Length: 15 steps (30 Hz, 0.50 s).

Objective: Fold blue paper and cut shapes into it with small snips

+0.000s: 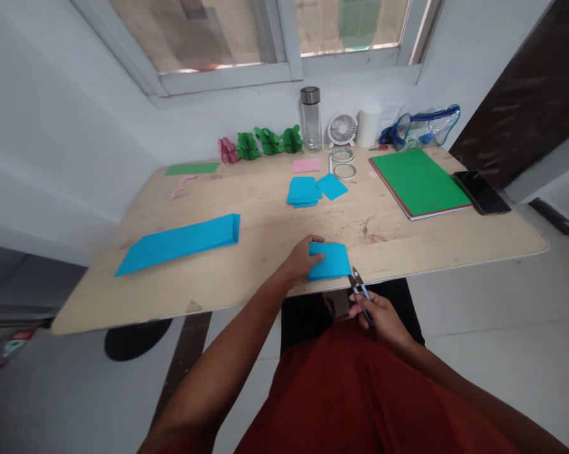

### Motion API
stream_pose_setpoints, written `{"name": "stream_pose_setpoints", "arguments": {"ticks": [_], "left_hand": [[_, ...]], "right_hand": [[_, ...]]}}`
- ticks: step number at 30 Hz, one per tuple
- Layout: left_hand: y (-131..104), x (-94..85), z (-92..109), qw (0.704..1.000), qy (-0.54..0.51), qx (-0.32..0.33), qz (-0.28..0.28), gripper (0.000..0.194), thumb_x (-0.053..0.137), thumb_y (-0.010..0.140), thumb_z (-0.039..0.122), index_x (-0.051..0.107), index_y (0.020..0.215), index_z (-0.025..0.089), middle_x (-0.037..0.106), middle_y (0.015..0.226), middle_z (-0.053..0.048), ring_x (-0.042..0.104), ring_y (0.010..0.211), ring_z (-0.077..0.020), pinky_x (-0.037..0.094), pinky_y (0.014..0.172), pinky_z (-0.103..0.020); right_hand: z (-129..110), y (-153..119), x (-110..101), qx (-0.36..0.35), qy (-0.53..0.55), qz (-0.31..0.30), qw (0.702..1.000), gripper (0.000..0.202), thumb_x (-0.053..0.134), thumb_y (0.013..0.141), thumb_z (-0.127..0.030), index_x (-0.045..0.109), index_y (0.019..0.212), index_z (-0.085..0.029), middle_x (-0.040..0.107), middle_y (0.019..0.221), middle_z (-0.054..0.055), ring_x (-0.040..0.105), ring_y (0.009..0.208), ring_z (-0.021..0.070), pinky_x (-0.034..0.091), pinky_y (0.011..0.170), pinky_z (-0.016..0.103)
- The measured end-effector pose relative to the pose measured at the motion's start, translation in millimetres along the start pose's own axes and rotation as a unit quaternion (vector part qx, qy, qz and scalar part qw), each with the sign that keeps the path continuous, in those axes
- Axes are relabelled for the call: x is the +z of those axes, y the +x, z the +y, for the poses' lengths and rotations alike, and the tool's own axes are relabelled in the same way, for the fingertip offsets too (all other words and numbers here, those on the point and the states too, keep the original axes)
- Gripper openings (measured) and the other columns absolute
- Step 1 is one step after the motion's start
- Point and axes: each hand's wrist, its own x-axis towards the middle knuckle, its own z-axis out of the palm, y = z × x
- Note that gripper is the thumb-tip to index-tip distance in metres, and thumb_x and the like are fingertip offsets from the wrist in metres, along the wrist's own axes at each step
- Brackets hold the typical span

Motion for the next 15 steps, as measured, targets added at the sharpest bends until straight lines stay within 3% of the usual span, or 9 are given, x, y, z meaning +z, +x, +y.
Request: {"name": "stream_pose_setpoints", "arguments": {"ticks": [7,15], "left_hand": [[-3.0,-4.0,0.6,0.999,-0.008,-0.010,-0.030,0.044,0.055,0.073,0.024,0.052,0.116,0.020,0.056,0.113,-0.007,0.054,0.095,-0.0199,0.045,0.076,-0.030],[0.2,-3.0,-4.1,1.000,0.003,0.020,-0.021,0.042,0.055,0.072,0.023,0.054,0.113,0.020,0.058,0.114,-0.005,0.055,0.100,-0.0197,0.044,0.082,-0.029]], "right_hand": [[1.6,-0.1,1.9,0.007,0.029,0.016,0.999,0.043,0.069,0.062,-0.055,0.060,0.080,-0.017,0.063,0.057,0.000,0.035,0.036,0.0062,0.023,0.038,0.023],[2.0,-1.3,2.2,-0.013,0.009,0.026,1.000,0.043,0.068,0.063,-0.057,0.060,0.078,-0.017,0.062,0.057,0.000,0.035,0.036,0.0063,0.023,0.039,0.023]]}}
